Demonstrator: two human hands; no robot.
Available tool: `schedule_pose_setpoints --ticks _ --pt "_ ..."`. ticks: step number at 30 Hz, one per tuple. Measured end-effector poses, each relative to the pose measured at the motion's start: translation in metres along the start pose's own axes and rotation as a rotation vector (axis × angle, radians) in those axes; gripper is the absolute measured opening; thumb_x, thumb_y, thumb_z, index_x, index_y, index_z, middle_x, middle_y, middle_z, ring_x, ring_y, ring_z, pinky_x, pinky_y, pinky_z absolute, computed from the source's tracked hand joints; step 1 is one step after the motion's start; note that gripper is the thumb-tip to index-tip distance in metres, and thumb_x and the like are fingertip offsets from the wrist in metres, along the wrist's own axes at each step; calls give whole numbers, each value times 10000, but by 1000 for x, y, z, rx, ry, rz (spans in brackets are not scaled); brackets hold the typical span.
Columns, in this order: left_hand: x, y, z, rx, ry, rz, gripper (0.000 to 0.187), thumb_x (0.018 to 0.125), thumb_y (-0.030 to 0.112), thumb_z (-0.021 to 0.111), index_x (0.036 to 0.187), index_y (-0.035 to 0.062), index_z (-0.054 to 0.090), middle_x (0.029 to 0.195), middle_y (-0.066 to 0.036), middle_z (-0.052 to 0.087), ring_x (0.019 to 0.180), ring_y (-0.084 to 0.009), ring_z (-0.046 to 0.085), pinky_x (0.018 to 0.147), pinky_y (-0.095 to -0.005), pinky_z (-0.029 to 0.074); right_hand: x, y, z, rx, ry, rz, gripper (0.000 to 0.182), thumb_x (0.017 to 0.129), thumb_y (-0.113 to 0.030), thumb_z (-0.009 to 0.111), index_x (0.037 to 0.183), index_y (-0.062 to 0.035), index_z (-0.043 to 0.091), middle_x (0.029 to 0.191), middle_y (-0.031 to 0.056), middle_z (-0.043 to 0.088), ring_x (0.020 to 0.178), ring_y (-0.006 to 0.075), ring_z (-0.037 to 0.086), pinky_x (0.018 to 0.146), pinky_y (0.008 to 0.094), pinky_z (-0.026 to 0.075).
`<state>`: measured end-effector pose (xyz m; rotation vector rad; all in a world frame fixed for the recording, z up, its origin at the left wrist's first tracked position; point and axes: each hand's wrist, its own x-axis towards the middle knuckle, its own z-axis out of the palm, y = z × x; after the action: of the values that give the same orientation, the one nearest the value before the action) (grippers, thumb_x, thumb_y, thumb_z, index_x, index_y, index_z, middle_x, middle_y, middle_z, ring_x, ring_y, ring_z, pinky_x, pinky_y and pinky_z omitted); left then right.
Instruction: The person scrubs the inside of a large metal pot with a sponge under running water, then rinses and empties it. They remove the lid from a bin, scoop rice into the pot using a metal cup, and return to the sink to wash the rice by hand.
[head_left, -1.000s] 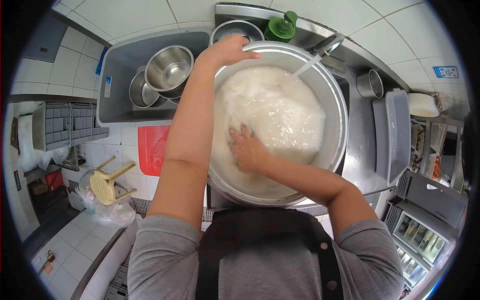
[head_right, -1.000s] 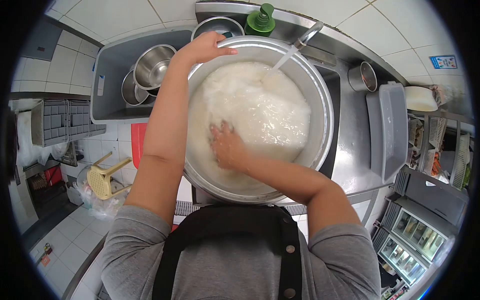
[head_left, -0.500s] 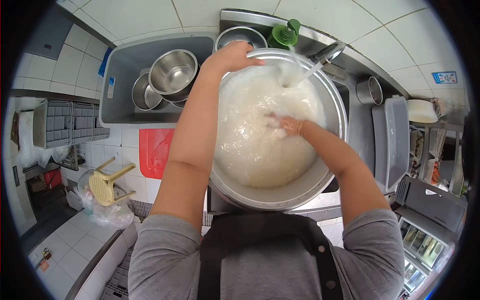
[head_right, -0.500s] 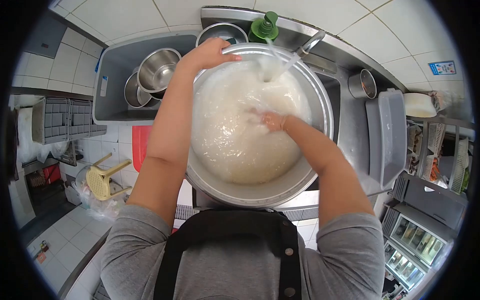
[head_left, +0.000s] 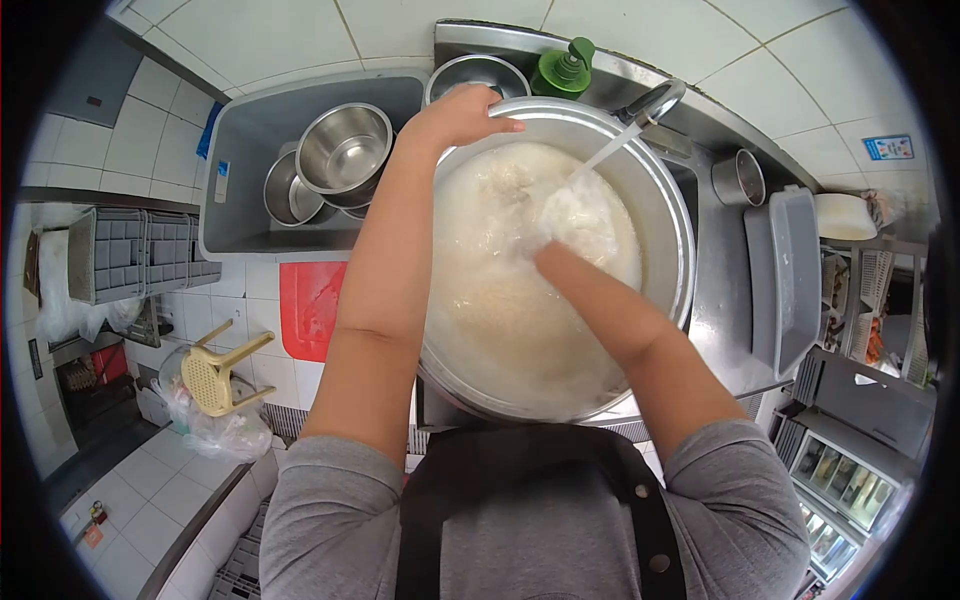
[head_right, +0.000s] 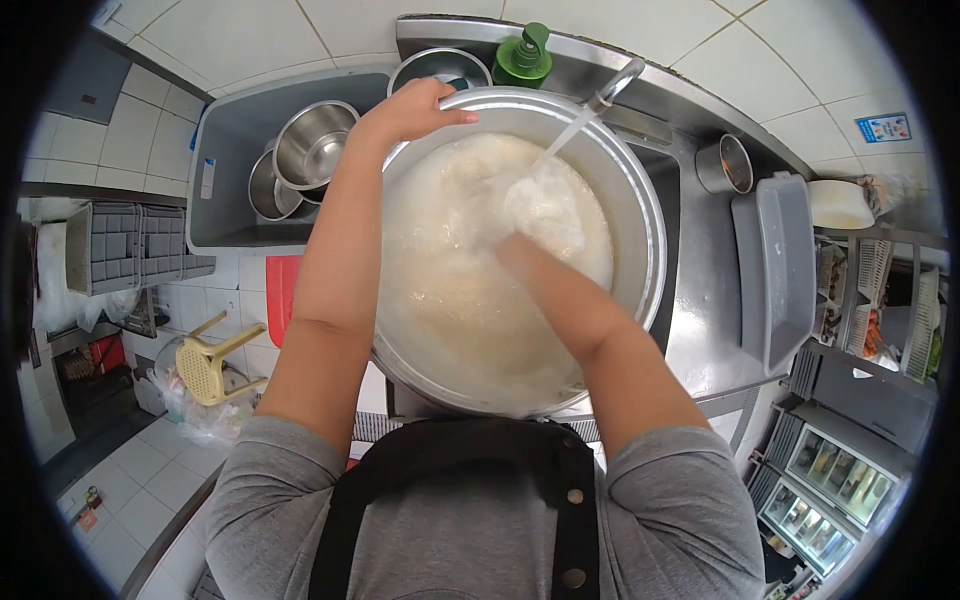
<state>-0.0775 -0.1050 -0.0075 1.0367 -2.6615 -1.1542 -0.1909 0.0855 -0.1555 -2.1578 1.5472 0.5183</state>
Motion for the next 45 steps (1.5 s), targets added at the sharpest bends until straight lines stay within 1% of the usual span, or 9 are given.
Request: schedule_pose_setpoints --ticks 12,18,20,23,26,32,36,39,45 --pt "5 -7 3 -3 14 37 546 739 516 723 884 -10 692 752 -191 633 708 -316 606 661 -406 465 -105 -116 -58 24 -51 38 477 735 -183 708 1191 -80 616 1397 200 422 1314 370 374 934 601 418" --pt "5 -11 5 -8 14 66 555 752 541 718 910 9 691 682 -135 605 637 -230 573 609 -374 453 -123 -26 -4 391 23 -100 371 685 -153 779 1037 -86 682 1217 156 571 1164 324 530 763 420 542" --pt "7 -10 4 -13 24 73 559 750 544 719 908 8 691 679 -136 604 635 -229 573 607 -376 451 -140 -12 -30 1110 209 242 371 727 -168 775 1058 -73 637 1079 111 604 1006 270 606 708 337 545" --pt "7 -11 7 -9 25 74 563 744 549 721 909 11 693 681 -137 606 627 -231 573 603 -378 447 -170 -12 -69 1447 255 700 467 749 -271 774 1115 -47 587 1017 135 633 898 258 631 835 353 510" --pt "8 -12 8 0 30 41 571 740 554 721 904 8 691 679 -139 603 622 -238 571 599 -379 444 -183 1 -70 1714 243 631 698 704 -383 812 1203 -13 494 1171 198 539 1065 271 562 906 364 485" --pt "4 -5 2 15 22 25 561 749 502 722 979 -9 688 842 -214 663 818 -337 645 736 -420 489 -101 -23 -31 1286 621 1402 1082 606 -521 831 1386 35 329 1515 250 82 1410 396 120 1103 499 284" --pt "6 -1 2 39 -44 -4 557 747 493 725 955 -22 686 826 -211 663 782 -333 642 713 -417 487 -16 -6 11 1098 411 1551 1084 690 -562 742 1462 -4 226 1550 204 90 1407 456 100 1129 548 184" --pt "4 -2 2 30 6 26 541 748 484 725 936 -21 687 796 -202 657 750 -322 633 692 -410 481 6 -5 30 127 -29 1050 973 770 -575 636 1448 17 266 1560 170 122 1400 464 114 1138 538 153" --pt "-2 3 -2 -24 -3 25 506 754 468 720 913 -12 695 776 -190 654 720 -304 625 670 -400 472 -35 34 10 -208 496 -338 710 795 -546 590 1361 -127 507 1424 154 438 1368 328 302 1137 508 175"
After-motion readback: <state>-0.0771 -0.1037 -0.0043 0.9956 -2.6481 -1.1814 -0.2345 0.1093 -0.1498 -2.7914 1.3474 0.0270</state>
